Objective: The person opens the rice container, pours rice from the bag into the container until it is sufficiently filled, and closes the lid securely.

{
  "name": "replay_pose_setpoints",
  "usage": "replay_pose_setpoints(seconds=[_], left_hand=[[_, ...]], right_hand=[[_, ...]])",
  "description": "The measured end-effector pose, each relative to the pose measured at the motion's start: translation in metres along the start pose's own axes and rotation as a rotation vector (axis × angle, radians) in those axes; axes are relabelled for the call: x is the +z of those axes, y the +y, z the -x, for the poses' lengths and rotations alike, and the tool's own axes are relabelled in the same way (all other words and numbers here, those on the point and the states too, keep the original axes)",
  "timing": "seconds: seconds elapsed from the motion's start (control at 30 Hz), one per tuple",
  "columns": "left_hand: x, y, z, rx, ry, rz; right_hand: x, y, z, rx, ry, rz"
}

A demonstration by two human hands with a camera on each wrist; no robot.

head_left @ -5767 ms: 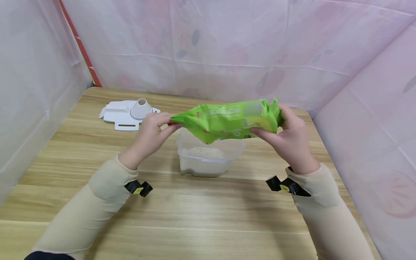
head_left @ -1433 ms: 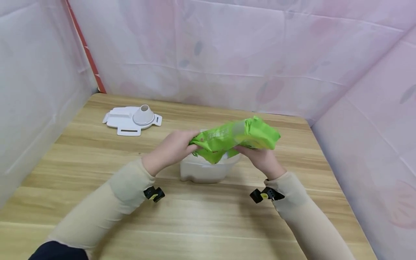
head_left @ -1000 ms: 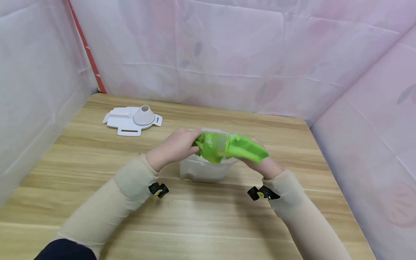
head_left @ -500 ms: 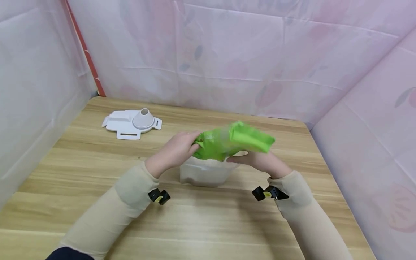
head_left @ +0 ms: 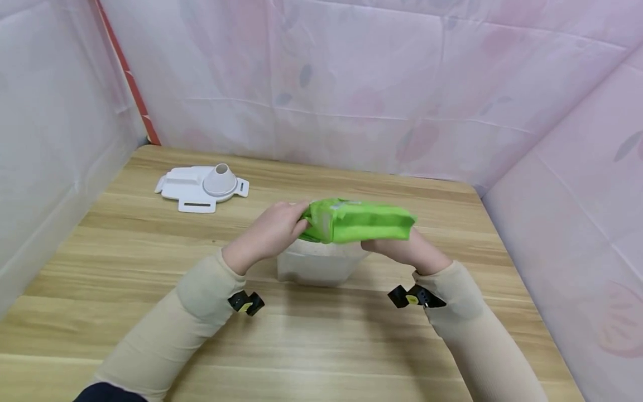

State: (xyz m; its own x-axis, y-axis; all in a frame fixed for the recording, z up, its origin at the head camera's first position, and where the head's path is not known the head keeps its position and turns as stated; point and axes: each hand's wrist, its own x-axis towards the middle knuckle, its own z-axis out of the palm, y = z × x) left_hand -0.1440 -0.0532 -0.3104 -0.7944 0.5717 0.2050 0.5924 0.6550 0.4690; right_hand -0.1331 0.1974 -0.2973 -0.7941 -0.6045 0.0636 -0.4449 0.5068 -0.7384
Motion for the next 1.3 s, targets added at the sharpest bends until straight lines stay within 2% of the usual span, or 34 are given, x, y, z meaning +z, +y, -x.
replay_pose_setpoints(seconds=[0.13,0.27,0.47,0.57,0.67,0.73,0.8,0.9,1.0,1.2,1.3], left_hand=[[-0.001,0.000,0.000,-0.002,0.014,0.013],[0.000,0.001,0.000,-0.002,0.018,0.014],[0.002,0.002,-0.001,0.009,0.034,0.035],[0.001,0.004,-0.002,0.016,0.044,0.047],[0.000,0.005,-0.003,0.014,0.043,0.054],[0.000,0.006,-0.004,0.009,0.040,0.059],[0.000,0.006,-0.004,0.008,0.040,0.053],[0.000,0.006,-0.004,0.003,0.043,0.035],[0.001,0.006,-0.004,0.006,0.040,0.027],[0.002,0.010,-0.004,0.007,0.039,0.035],[0.003,0.011,-0.004,0.013,0.046,0.042]], right_hand=[[0.002,-0.002,-0.004,-0.083,0.077,0.042],[0.006,-0.003,-0.004,-0.084,0.103,0.054],[0.003,-0.005,0.001,-0.070,0.094,0.119],[0.000,-0.008,0.004,-0.033,0.055,0.148],[-0.001,-0.010,0.006,0.026,0.045,0.119],[0.002,-0.011,0.006,0.061,0.089,0.096],[0.007,-0.011,0.006,0.086,0.166,0.102],[0.018,-0.011,0.005,0.102,0.289,0.195],[0.026,-0.011,0.005,0.107,0.373,0.246],[0.028,-0.010,0.002,0.088,0.522,0.157],[0.028,-0.010,0.000,0.106,0.572,0.132]])
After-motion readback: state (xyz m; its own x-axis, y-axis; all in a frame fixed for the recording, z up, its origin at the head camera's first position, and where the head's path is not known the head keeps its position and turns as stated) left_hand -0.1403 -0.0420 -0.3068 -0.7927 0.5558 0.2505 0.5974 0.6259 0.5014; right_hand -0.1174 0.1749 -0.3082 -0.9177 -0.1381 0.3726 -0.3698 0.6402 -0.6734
